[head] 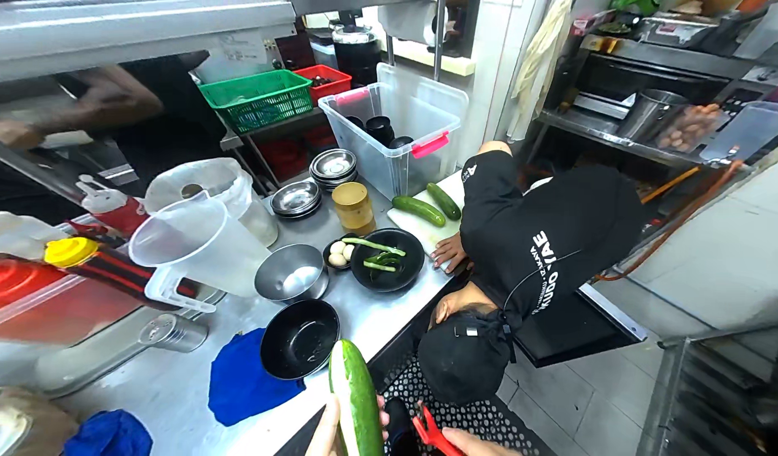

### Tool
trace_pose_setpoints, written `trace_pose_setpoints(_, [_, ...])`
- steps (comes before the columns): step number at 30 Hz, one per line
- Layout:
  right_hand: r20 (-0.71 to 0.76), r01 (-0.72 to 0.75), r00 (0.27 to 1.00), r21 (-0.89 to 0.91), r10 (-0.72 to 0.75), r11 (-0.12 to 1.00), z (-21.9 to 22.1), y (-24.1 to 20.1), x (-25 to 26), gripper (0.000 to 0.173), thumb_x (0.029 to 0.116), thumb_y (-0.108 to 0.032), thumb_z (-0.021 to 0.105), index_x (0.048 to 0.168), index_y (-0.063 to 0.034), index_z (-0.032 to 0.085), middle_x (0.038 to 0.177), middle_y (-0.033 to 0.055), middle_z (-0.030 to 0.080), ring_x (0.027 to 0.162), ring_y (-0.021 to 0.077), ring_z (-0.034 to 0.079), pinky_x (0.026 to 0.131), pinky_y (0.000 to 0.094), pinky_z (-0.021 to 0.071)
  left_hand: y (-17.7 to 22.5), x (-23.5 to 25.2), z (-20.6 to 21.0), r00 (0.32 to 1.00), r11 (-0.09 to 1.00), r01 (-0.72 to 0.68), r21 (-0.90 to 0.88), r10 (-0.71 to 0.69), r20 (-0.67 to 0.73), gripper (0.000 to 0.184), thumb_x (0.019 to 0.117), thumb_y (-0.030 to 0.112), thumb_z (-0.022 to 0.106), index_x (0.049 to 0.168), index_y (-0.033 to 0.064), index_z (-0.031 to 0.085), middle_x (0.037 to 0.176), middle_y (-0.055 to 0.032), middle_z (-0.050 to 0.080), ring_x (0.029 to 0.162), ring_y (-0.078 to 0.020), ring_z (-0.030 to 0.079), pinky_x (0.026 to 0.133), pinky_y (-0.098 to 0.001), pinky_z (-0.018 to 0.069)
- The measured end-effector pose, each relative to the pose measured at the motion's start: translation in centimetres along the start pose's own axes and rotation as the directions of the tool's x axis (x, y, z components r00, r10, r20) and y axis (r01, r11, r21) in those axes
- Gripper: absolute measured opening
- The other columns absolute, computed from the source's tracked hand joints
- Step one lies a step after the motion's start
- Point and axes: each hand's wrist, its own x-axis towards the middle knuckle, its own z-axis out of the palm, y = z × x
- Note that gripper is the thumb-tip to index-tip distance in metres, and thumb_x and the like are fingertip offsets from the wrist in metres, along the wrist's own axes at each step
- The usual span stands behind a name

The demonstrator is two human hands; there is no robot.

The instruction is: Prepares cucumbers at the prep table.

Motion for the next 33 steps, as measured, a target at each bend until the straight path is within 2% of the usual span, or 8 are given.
trace_pose_setpoints(4, [-0.090, 0.010, 0.996, 0.030, -0.007, 0.999, -1.6, -1.9, 0.7, 0.043, 0.1102, -0.021, 0.039, 0.144, -0.0010, 0.055, 0.106, 0.0160, 0.073, 0.089, 0.0253, 0.072, 0.082, 0.0467, 0.0599, 0.2, -0.3, -0.5, 0.990, 0.991, -0.054, 0.119, 0.038, 0.134, 0.055, 0.1100, 0.044, 0.028, 0.140, -0.0013, 0.035, 0.111, -0.0255, 0.068, 0.088, -0.0331, 0.073, 0.073, -0.0431, 0.0632])
trace_pose_setpoints(7, [-0.127, -0.008, 0.992, -0.023, 0.005, 1.000, -3.4, -4.3, 2.2, 0.042, 0.1094, -0.019, 0.041, 0.147, -0.0048, 0.054, 0.107, 0.0130, 0.073, 0.091, 0.0224, 0.071, 0.085, 0.0448, 0.0597, 0.6, -0.5, -0.4, 0.959, 0.981, -0.075, 0.178, 0.022, 0.282, 0.071, 0.1033, 0.061, 0.043, 0.138, -0.0006, 0.039, 0.105, -0.0229, 0.070, 0.079, -0.0292, 0.072, 0.064, -0.0390, 0.0624])
trace_pose_setpoints(12, [-0.117, 0.012, 0.992, -0.206, -0.037, 0.979, -5.3, -7.2, 4.4, 0.044, 0.1089, -0.025, 0.043, 0.152, -0.0219, 0.053, 0.104, 0.0095, 0.072, 0.086, 0.0215, 0.070, 0.076, 0.0440, 0.0593, 1.6, -0.2, -0.9, 0.893, 0.956, -0.119, 0.268, -0.015, 0.450, 0.084, 0.0938, 0.070, 0.053, 0.143, 0.0016, 0.045, 0.108, -0.0216, 0.070, 0.081, -0.0282, 0.071, 0.067, -0.0408, 0.0621])
trace_pose_setpoints(15, [-0.107, 0.035, 0.992, -0.271, -0.067, 0.962, -5.6, -8.0, 4.9, 0.042, 0.1081, -0.025, 0.044, 0.148, -0.0251, 0.058, 0.099, 0.0090, 0.072, 0.084, 0.0220, 0.070, 0.073, 0.0437, 0.0588, 2.3, -1.0, -0.9, 0.884, 0.924, -0.195, 0.328, 0.021, 0.466, 0.074, 0.0955, 0.065, 0.056, 0.142, 0.0071, 0.051, 0.104, -0.0147, 0.072, 0.082, -0.0230, 0.072, 0.070, -0.0394, 0.0623])
trace_pose_setpoints(18, [-0.095, 0.067, 0.991, -0.294, -0.099, 0.954, -5.5, -8.1, 5.2, 0.043, 0.1067, -0.023, 0.045, 0.147, -0.0253, 0.059, 0.091, 0.0091, 0.071, 0.079, 0.0227, 0.069, 0.069, 0.0429, 0.0579, 2.9, -1.2, -1.1, 0.860, 0.869, -0.311, 0.384, 0.084, 0.504, 0.054, 0.1013, 0.052, 0.056, 0.141, 0.0156, 0.058, 0.114, -0.0064, 0.073, 0.094, -0.0164, 0.072, 0.082, -0.0369, 0.0616])
trace_pose_setpoints(24, [-0.036, 0.085, 0.995, -0.276, -0.098, 0.957, -5.3, -7.8, 5.5, 0.045, 0.1056, -0.019, 0.045, 0.149, -0.0212, 0.058, 0.093, 0.0109, 0.074, 0.081, 0.0244, 0.071, 0.074, 0.0442, 0.0589, 3.1, -1.5, -1.1, 0.895, 0.818, -0.337, 0.467, 0.124, 0.429, 0.064, 0.1005, 0.048, 0.060, 0.146, 0.0048, 0.050, 0.124, -0.0067, 0.071, 0.108, -0.0156, 0.070, 0.095, -0.0363, 0.0585])
trace_pose_setpoints(29, [-0.043, -0.012, 0.999, -0.298, -0.001, 0.955, -4.4, -8.4, 5.8, 0.049, 0.1055, -0.019, 0.044, 0.153, -0.0207, 0.052, 0.092, 0.0128, 0.072, 0.081, 0.0271, 0.070, 0.073, 0.0450, 0.0583, 2.4, -1.3, -0.1, 0.907, 0.775, -0.372, 0.511, 0.187, 0.378, 0.065, 0.1026, 0.045, 0.058, 0.147, -0.0009, 0.046, 0.127, -0.0087, 0.069, 0.110, -0.0164, 0.069, 0.096, -0.0372, 0.0587])
trace_pose_setpoints(33, [-0.052, -0.064, 0.997, -0.309, 0.050, 0.949, -3.4, -8.9, 6.1, 0.050, 0.1050, -0.018, 0.045, 0.155, -0.0203, 0.049, 0.092, 0.0138, 0.071, 0.081, 0.0285, 0.070, 0.072, 0.0453, 0.0585, 1.6, -1.4, 1.2, 0.948, 0.762, -0.318, 0.565, 0.244, 0.204, 0.050, 0.1073, 0.026, 0.047, 0.146, -0.0052, 0.043, 0.118, -0.0090, 0.071, 0.100, -0.0155, 0.072, 0.089, -0.0351, 0.0615])
